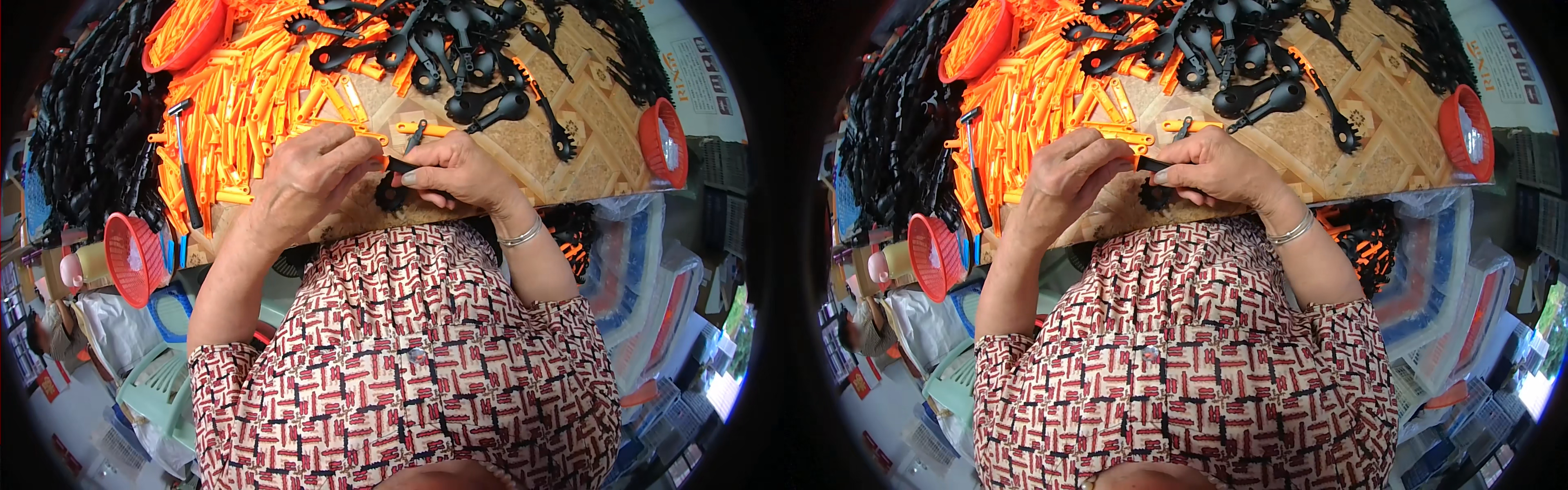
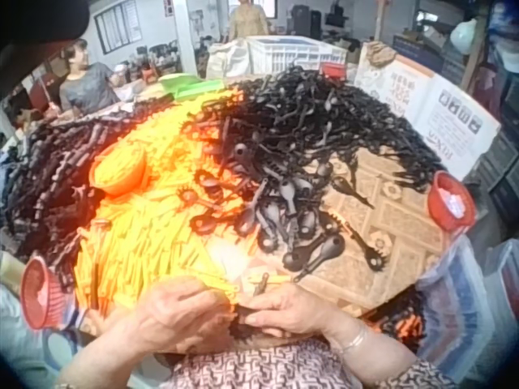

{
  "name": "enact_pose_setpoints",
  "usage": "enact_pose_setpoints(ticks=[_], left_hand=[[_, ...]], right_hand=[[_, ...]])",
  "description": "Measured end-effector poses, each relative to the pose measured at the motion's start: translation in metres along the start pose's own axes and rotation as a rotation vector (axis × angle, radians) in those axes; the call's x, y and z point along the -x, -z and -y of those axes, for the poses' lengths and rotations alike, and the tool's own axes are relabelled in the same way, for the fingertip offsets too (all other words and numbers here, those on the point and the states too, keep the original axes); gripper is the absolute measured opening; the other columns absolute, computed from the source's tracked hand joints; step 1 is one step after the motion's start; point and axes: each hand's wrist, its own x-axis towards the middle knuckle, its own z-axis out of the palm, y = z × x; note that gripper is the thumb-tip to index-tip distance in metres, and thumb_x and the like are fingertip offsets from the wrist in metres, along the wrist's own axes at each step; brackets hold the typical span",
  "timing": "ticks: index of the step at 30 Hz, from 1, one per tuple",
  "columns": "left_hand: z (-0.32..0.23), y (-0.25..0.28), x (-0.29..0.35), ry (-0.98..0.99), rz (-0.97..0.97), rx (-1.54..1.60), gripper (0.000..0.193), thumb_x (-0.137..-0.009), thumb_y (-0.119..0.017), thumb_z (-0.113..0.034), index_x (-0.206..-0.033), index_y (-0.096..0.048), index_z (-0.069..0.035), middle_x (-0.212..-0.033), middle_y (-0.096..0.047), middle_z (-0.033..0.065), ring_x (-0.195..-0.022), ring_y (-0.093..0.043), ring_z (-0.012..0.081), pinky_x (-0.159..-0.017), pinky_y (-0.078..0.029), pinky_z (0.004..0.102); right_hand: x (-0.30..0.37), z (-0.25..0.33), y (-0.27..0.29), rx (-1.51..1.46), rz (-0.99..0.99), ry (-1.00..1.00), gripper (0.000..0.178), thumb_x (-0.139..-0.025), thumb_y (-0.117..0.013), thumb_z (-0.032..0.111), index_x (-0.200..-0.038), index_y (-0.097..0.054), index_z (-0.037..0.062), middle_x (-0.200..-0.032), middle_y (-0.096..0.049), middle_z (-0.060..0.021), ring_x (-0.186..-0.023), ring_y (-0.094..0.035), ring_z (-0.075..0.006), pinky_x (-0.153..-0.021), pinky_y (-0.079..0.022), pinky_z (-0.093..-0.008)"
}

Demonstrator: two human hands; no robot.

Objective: The person assembles small plastic components by inserting orange handles into black heads. They use a hammer to secure the connection between the parts. The person works at a wooden table, handling the parts one at a time and placing the finished items on the table.

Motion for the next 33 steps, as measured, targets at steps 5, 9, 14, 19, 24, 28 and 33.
enact_pose_setpoints(ticks=[5, 9, 14, 19, 24, 28, 33], left_hand=[[0.008, -0.004, 0.003, 0.093, 0.061, 0.117, 0.014, -0.085, -0.076, -0.002, -0.098, -0.072, -0.005, -0.084, -0.066, 0.0097, -0.079, -0.069, 0.0262, -0.068, -0.054, 0.0354], [0.016, -0.01, 0.013, 0.117, 0.112, 0.246, 0.012, -0.087, -0.075, -0.006, -0.098, -0.07, -0.006, -0.086, -0.067, 0.011, -0.078, -0.069, 0.0313, -0.067, -0.054, 0.0384], [-0.002, -0.03, 0.014, 0.178, 0.135, 0.26, 0.019, -0.094, -0.069, -0.009, -0.113, -0.068, -0.007, -0.093, -0.065, 0.0138, -0.084, -0.068, 0.0335, -0.072, -0.054, 0.0399], [0.031, -0.021, -0.002, 0.228, -0.076, 0.036, 0.028, -0.097, -0.068, -0.011, -0.125, -0.068, -0.008, -0.108, -0.066, 0.0132, -0.096, -0.068, 0.0311, -0.082, -0.055, 0.0396], [0.084, -0.034, -0.038, 0.131, -0.152, -0.337, 0.029, -0.09, -0.073, -0.012, -0.119, -0.072, -0.013, -0.109, -0.065, 0.0098, -0.103, -0.062, 0.03, -0.087, -0.053, 0.0425], [0.096, -0.049, -0.058, 0.095, -0.077, -0.542, 0.029, -0.087, -0.075, -0.017, -0.116, -0.072, -0.016, -0.113, -0.062, 0.0081, -0.108, -0.057, 0.0303, -0.093, -0.05, 0.0424], [0.095, -0.043, -0.054, 0.123, -0.003, -0.469, 0.028, -0.082, -0.079, -0.018, -0.108, -0.069, -0.012, -0.11, -0.061, 0.0089, -0.105, -0.057, 0.0325, -0.092, -0.049, 0.0426]], right_hand=[[-0.004, -0.008, 0.0, 0.638, -0.114, 0.617, 0.015, -0.09, -0.071, 0.012, -0.079, -0.066, 0.0035, -0.059, -0.057, -0.0105, -0.049, -0.056, -0.0243, -0.051, -0.042, -0.0354], [0.003, -0.01, 0.001, 0.752, -0.069, 0.628, 0.016, -0.084, -0.074, 0.013, -0.078, -0.062, 0.0052, -0.065, -0.058, -0.0149, -0.059, -0.06, -0.0333, -0.056, -0.044, -0.0405], [0.023, -0.008, 0.0, 1.152, -0.365, 0.743, 0.015, -0.083, -0.075, 0.013, -0.097, -0.072, 0.0109, -0.075, -0.066, -0.0069, -0.066, -0.062, -0.0257, -0.064, -0.047, -0.0387], [0.074, 0.001, 0.039, 1.523, -0.74, 0.551, 0.029, -0.086, -0.074, 0.014, -0.115, -0.074, 0.0118, -0.08, -0.067, -0.0032, -0.074, -0.062, -0.0205, -0.072, -0.046, -0.0369], [0.091, -0.015, 0.066, 1.735, -0.991, 0.213, 0.037, -0.087, -0.076, 0.019, -0.122, -0.07, 0.0096, -0.101, -0.067, -0.0057, -0.096, -0.062, -0.0233, -0.086, -0.044, -0.0404], [0.078, -0.013, 0.062, 1.769, -1.065, 0.32, 0.039, -0.086, -0.078, 0.022, -0.121, -0.07, 0.009, -0.112, -0.065, -0.0067, -0.107, -0.06, -0.0266, -0.093, -0.042, -0.0445], [0.042, 0.003, 0.044, 1.642, -0.951, 0.569, 0.025, -0.087, -0.076, 0.024, -0.104, -0.07, 0.0066, -0.103, -0.065, -0.0065, -0.103, -0.061, -0.0257, -0.092, -0.043, -0.0425]])
